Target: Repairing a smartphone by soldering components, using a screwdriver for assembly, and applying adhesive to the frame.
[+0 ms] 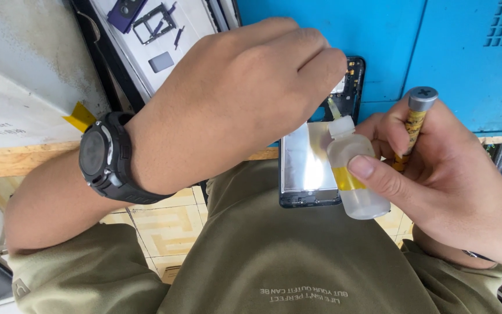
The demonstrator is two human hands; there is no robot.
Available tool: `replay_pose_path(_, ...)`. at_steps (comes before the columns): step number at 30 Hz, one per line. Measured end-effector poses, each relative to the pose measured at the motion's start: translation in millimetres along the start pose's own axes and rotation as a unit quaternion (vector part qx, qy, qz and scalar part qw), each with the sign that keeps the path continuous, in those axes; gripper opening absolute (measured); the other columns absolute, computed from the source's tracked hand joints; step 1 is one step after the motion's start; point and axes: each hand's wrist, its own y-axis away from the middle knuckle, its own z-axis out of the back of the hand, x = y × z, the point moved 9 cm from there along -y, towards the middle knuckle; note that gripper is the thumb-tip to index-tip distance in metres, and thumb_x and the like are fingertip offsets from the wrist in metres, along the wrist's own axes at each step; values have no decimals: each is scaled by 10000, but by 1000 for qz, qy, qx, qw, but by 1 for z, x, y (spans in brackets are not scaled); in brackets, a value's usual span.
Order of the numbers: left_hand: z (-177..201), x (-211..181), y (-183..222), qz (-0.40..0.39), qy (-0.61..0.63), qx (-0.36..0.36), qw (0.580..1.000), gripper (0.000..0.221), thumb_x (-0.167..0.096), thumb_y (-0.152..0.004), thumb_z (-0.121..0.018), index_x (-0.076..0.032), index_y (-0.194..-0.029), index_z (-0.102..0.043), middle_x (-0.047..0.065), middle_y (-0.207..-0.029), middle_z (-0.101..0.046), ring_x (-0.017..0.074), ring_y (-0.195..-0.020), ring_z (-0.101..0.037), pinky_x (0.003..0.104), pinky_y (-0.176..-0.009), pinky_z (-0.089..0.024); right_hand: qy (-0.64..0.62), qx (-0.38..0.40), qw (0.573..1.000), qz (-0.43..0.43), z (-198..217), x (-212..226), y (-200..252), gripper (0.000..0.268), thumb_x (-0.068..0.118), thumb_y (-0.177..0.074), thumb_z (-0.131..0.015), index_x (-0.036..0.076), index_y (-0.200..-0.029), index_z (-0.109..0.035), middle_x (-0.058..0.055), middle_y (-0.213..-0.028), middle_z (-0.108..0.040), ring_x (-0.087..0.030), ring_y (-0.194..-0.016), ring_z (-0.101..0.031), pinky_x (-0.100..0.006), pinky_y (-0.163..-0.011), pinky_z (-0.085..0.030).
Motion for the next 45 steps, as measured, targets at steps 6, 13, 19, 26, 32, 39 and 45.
replay_pose_path(6, 1, 0, 0, -1, -5, -1, 1000, 284, 41, -840, -639, -140, -853, -421, -1, -756, -404, 178, -672, -435, 332, -434, -339, -15, 2, 1000, -3, 0, -2, 0, 308, 4, -855, -569, 106, -802, -282, -103, -843, -508, -173, -812, -530, -294, -589, -427)
replay_pose_path(13, 2, -1, -1, -2, -1, 0, 1000, 296, 63, -867, -644, -131, -857, -420, 8, -748, -394, 180, -673, -424, 333, -433, -335, 3, -8, 1000, -28, 3, -5, 3, 232, 80, -870, -570, 93, -828, -342, -97, -876, -526, -169, -725, -494, -264, -553, -450)
replay_pose_path(19, 2, -2, -1, -3, -12, 12, 1000, 284, 65, -866, -645, -127, -875, -436, 5, -758, -397, 169, -676, -431, 316, -423, -348, 121, 48, 991, 7, 3, -6, 5, 253, 178, -901, -554, 124, -816, -322, -33, -763, -401, -145, -622, -394, -280, -512, -396)
replay_pose_path(26, 15, -7, -12, -24, 93, 14, 995, 232, 51, -974, -673, -31, -856, -492, 124, -990, -621, 276, -885, -606, 332, -616, -520, 102, 58, 993, 30, 13, -16, 15, 328, 168, -884, -592, 121, -756, -294, -11, -734, -389, -142, -605, -370, -273, -466, -345)
replay_pose_path(32, 17, -7, -23, -12, 178, 32, 983, 59, 43, -974, -601, 40, -921, -575, 180, -1108, -611, 306, -922, -611, 363, -772, -549, 28, 66, 996, -58, 18, -39, 14, 343, 152, -860, -679, 121, -757, -353, -3, -777, -460, -137, -569, -327, -278, -463, -359)
replay_pose_path(39, 15, -4, -32, 8, 192, 50, 980, 120, -30, -971, -622, 60, -1047, -598, 178, -1132, -606, 305, -926, -613, 376, -844, -542, 22, 94, 991, -93, 24, -47, 14, 343, 169, -810, -737, 137, -732, -403, -6, -850, -636, -142, -683, -533, -298, -544, -447)
replay_pose_path(45, 17, -16, -47, -9, 220, 48, 974, 173, 22, -923, -606, 92, -1080, -593, 239, -1088, -595, 371, -924, -602, 448, -821, -517, 15, -86, 984, 154, 96, 12, 43, 233, 94, -796, -584, 60, -894, -376, -134, -1065, -593, -254, -1077, -694, -309, -823, -589)
